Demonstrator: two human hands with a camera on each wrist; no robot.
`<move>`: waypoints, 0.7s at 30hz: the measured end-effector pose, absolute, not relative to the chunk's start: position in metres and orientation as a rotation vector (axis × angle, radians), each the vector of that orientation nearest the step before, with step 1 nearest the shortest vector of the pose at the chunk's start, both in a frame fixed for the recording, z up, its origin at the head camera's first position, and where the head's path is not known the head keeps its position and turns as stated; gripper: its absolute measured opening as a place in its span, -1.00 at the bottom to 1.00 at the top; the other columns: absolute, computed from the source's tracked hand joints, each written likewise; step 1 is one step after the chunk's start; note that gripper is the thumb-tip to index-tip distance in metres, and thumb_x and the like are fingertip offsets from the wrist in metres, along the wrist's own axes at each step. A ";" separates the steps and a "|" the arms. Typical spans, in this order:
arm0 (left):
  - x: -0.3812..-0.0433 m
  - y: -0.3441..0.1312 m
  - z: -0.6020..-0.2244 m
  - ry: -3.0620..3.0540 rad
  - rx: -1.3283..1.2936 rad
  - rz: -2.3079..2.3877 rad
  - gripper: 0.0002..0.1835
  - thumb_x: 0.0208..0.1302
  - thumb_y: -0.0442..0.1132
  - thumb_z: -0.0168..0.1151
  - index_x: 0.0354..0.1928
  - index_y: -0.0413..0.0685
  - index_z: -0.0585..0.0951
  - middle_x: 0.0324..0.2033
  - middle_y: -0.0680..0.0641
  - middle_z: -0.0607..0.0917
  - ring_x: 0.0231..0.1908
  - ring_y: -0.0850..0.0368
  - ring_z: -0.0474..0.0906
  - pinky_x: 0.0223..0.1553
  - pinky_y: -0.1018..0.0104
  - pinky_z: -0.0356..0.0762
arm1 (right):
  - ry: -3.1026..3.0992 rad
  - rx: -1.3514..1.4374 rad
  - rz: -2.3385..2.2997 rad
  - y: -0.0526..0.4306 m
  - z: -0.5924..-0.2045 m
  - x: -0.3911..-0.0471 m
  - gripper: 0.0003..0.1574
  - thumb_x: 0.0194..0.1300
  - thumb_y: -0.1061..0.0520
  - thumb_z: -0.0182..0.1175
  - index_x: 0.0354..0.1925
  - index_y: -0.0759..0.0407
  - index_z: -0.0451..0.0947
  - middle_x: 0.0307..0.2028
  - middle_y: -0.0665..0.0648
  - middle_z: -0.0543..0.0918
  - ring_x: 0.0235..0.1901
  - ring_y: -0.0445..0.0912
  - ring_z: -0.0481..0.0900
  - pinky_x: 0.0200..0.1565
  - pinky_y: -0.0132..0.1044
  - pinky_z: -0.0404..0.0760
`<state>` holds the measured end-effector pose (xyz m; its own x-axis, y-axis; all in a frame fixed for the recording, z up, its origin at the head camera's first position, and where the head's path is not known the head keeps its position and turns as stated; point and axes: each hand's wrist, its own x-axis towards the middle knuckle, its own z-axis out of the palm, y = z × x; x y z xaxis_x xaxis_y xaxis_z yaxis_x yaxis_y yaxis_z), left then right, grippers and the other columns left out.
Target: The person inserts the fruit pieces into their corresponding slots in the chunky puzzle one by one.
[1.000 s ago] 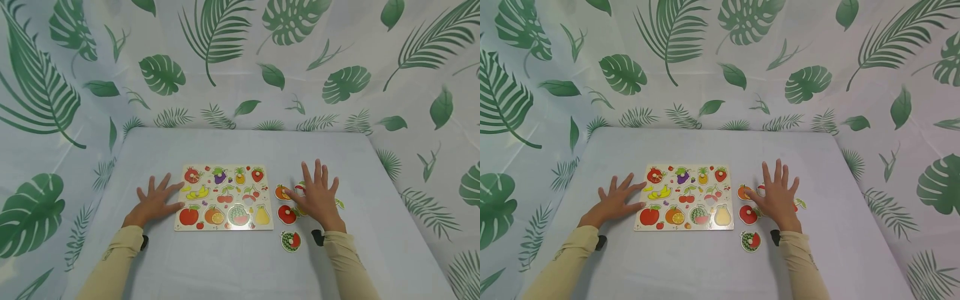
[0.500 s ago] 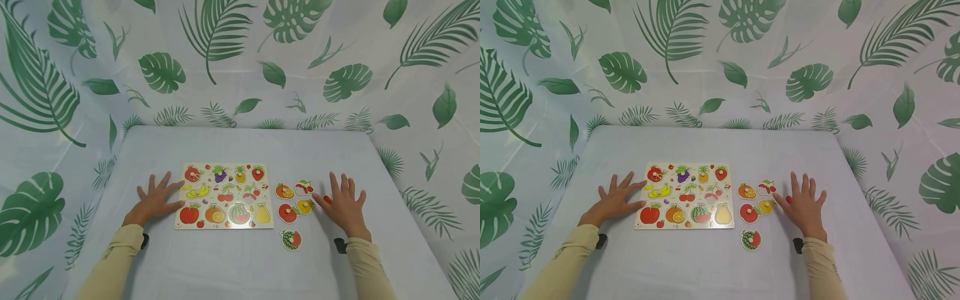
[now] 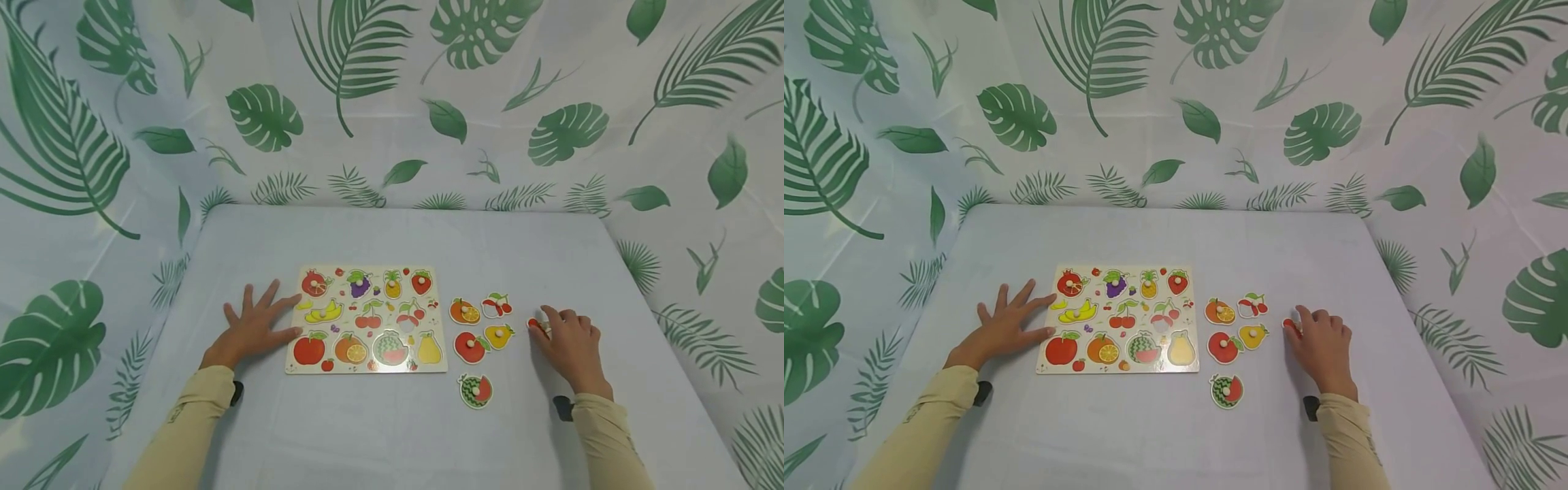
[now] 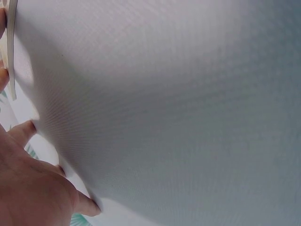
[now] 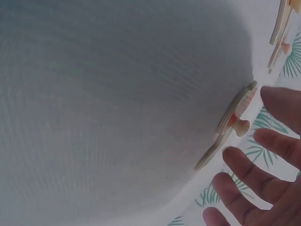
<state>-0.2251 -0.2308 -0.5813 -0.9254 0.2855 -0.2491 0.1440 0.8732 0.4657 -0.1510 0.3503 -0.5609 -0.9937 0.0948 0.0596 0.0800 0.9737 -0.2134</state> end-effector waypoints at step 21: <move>-0.225 -0.231 -0.580 2.734 0.319 0.674 -0.11 0.35 0.27 0.38 0.63 0.12 0.37 0.68 -0.34 -0.06 0.56 -0.64 -0.48 0.29 -0.73 -0.61 | -2.999 -0.117 0.302 0.347 -0.567 -0.161 -0.82 0.26 0.46 0.34 -0.13 0.46 0.64 -0.18 0.51 0.65 -0.06 0.46 0.44 0.03 0.40 0.43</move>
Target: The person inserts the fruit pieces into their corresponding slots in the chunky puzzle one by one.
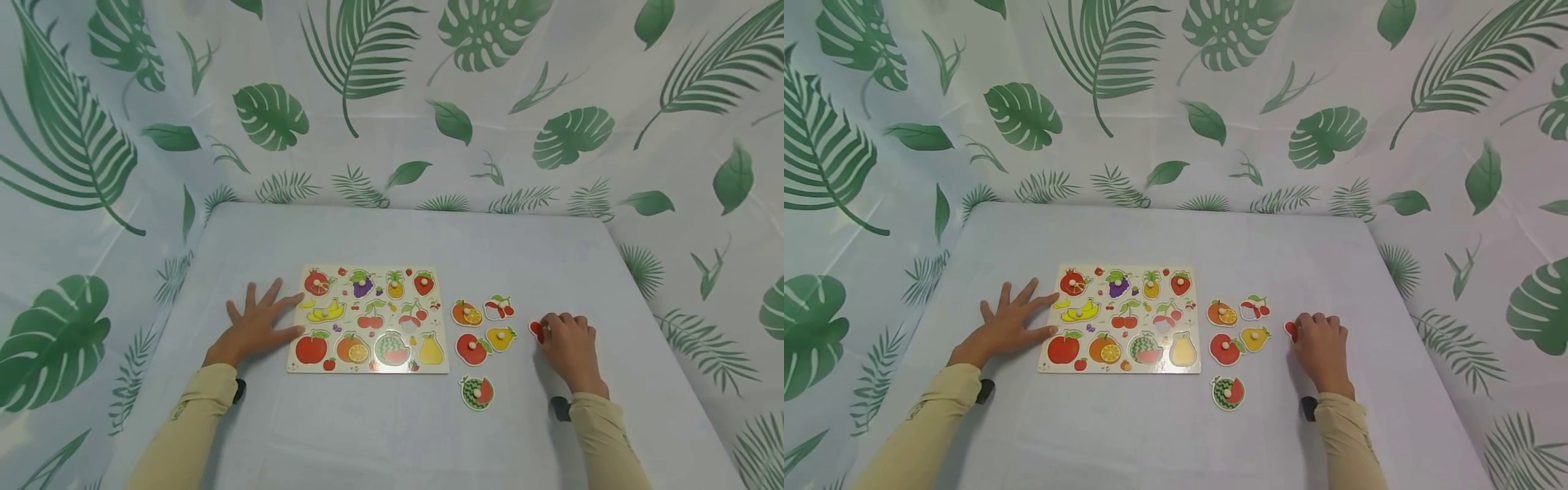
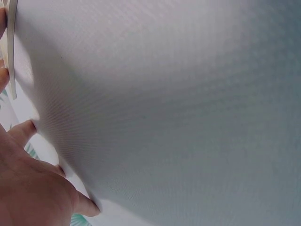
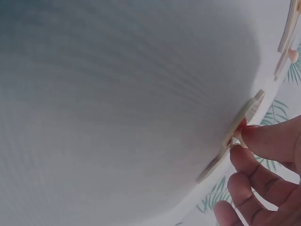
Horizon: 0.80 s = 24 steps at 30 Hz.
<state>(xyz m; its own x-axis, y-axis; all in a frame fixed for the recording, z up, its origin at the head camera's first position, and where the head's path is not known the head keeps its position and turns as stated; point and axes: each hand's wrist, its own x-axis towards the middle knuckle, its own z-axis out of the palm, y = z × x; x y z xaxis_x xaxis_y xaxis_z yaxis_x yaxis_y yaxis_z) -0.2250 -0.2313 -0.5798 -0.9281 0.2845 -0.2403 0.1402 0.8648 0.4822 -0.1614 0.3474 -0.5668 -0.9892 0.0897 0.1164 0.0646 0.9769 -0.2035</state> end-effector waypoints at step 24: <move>-0.225 -0.232 -0.578 2.727 0.309 0.656 -0.09 0.35 0.29 0.35 0.64 0.11 0.36 0.69 -0.33 -0.08 0.56 -0.63 -0.50 0.30 -0.71 -0.62 | -2.942 0.262 0.363 0.303 -0.551 -0.188 -0.80 0.25 0.48 0.39 -0.14 0.39 0.67 -0.18 0.41 0.67 -0.03 0.38 0.46 0.12 0.37 0.44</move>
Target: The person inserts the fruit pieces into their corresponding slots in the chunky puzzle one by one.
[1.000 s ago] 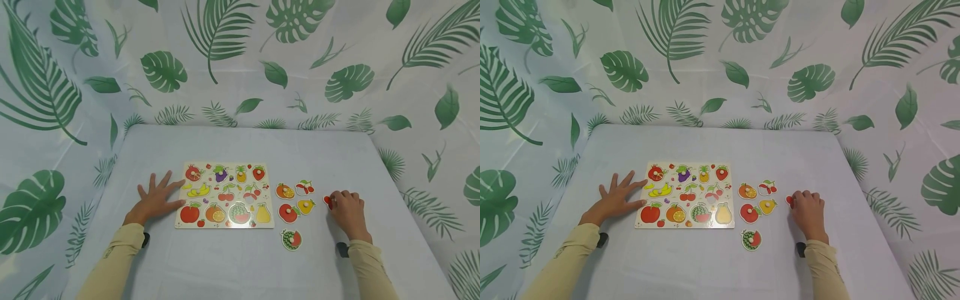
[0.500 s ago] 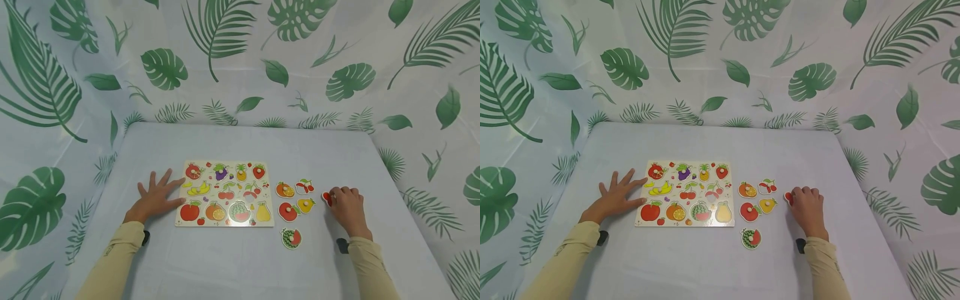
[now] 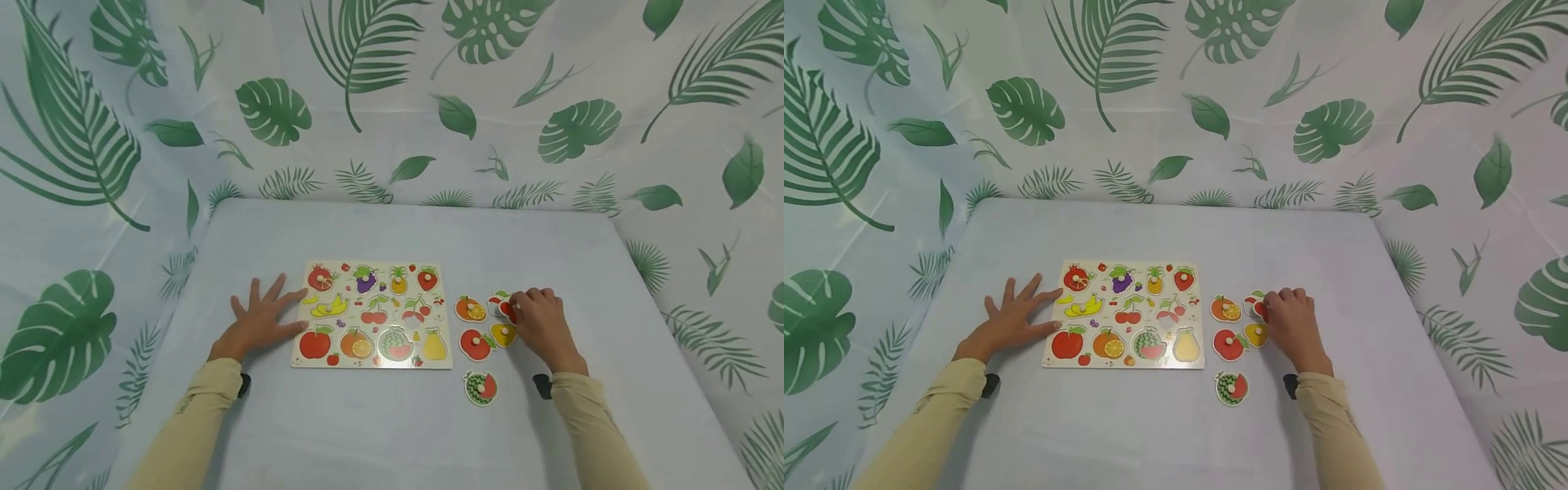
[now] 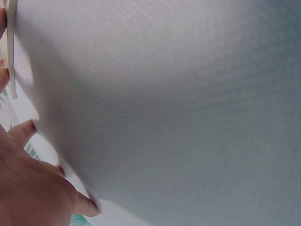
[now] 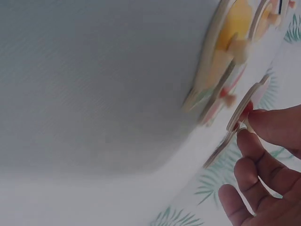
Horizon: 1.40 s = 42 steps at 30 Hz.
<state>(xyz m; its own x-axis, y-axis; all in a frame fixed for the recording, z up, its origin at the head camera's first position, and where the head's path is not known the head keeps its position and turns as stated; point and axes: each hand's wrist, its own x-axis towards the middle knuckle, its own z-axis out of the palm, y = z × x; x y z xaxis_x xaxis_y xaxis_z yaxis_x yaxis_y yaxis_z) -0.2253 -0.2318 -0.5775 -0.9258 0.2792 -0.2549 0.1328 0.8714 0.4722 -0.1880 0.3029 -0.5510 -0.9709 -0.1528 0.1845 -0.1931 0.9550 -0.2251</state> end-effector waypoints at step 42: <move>-0.226 -0.229 -0.582 2.748 0.300 0.627 -0.11 0.36 0.27 0.37 0.63 0.13 0.37 0.69 -0.32 -0.07 0.57 -0.63 -0.49 0.30 -0.72 -0.60 | -2.786 1.158 0.286 0.112 -0.549 -0.243 -0.90 0.39 0.36 0.39 -0.18 0.22 0.70 -0.24 0.14 0.72 -0.16 0.08 0.51 0.01 0.01 0.55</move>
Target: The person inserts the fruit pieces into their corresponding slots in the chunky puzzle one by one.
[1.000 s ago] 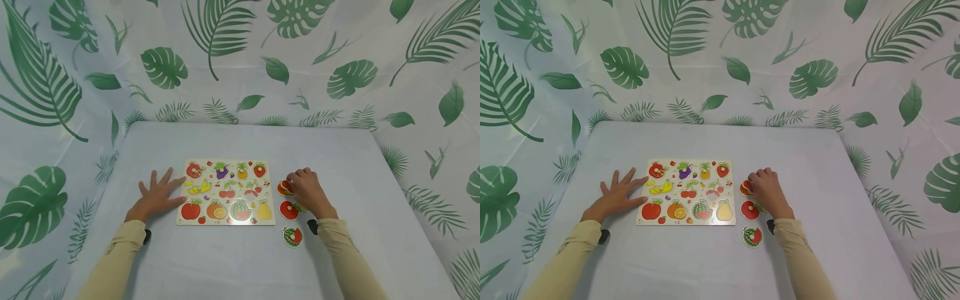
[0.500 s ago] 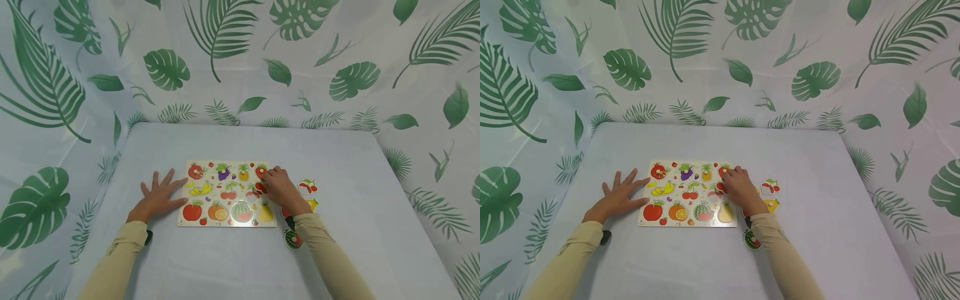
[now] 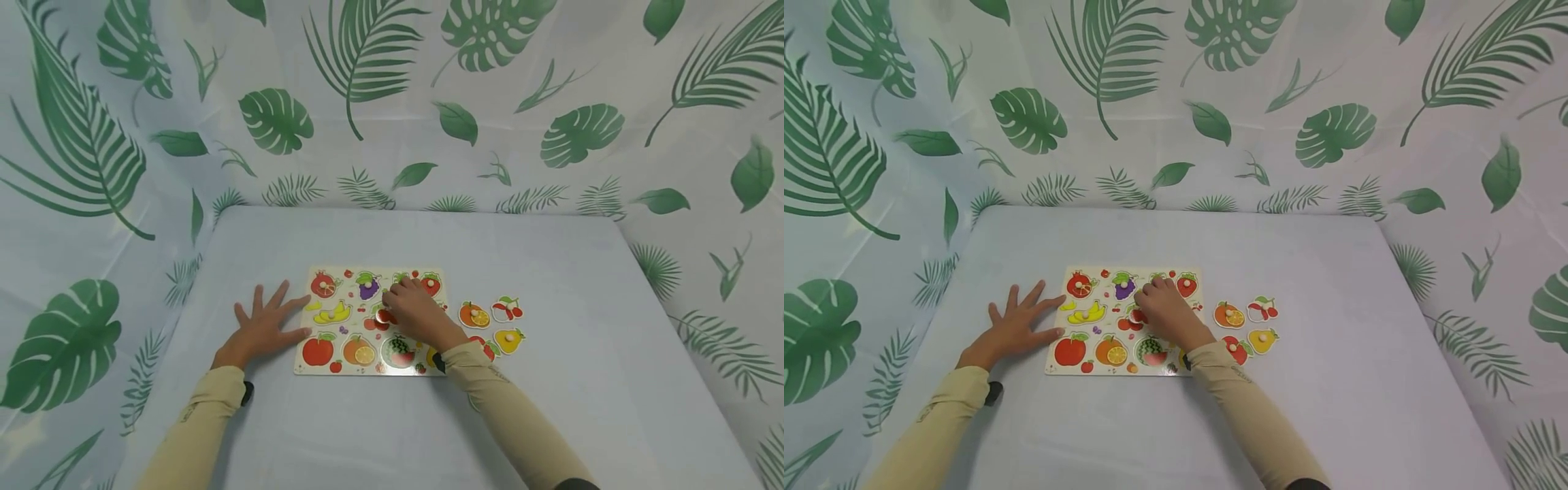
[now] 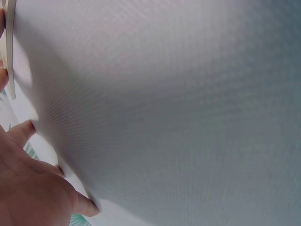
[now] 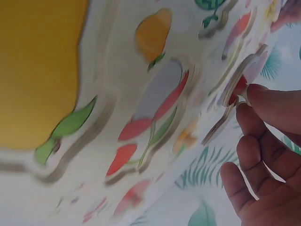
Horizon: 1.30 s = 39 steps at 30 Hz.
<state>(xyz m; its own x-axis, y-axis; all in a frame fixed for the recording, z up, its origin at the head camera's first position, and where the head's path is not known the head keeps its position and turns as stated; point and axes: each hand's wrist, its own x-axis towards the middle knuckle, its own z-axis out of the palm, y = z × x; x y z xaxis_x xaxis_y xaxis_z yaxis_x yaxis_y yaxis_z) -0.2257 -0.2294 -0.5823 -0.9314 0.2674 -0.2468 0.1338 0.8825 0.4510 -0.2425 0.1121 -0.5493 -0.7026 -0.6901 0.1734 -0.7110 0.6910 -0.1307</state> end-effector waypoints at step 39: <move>-0.226 -0.230 -0.583 2.749 0.312 0.606 -0.11 0.38 0.30 0.33 0.64 0.14 0.35 0.69 -0.31 -0.07 0.57 -0.63 -0.49 0.30 -0.74 -0.58 | -2.782 1.235 0.263 0.087 -0.563 -0.244 -0.71 0.42 0.14 0.46 0.08 0.10 0.76 0.02 0.15 0.76 0.02 0.12 0.61 0.14 0.07 0.56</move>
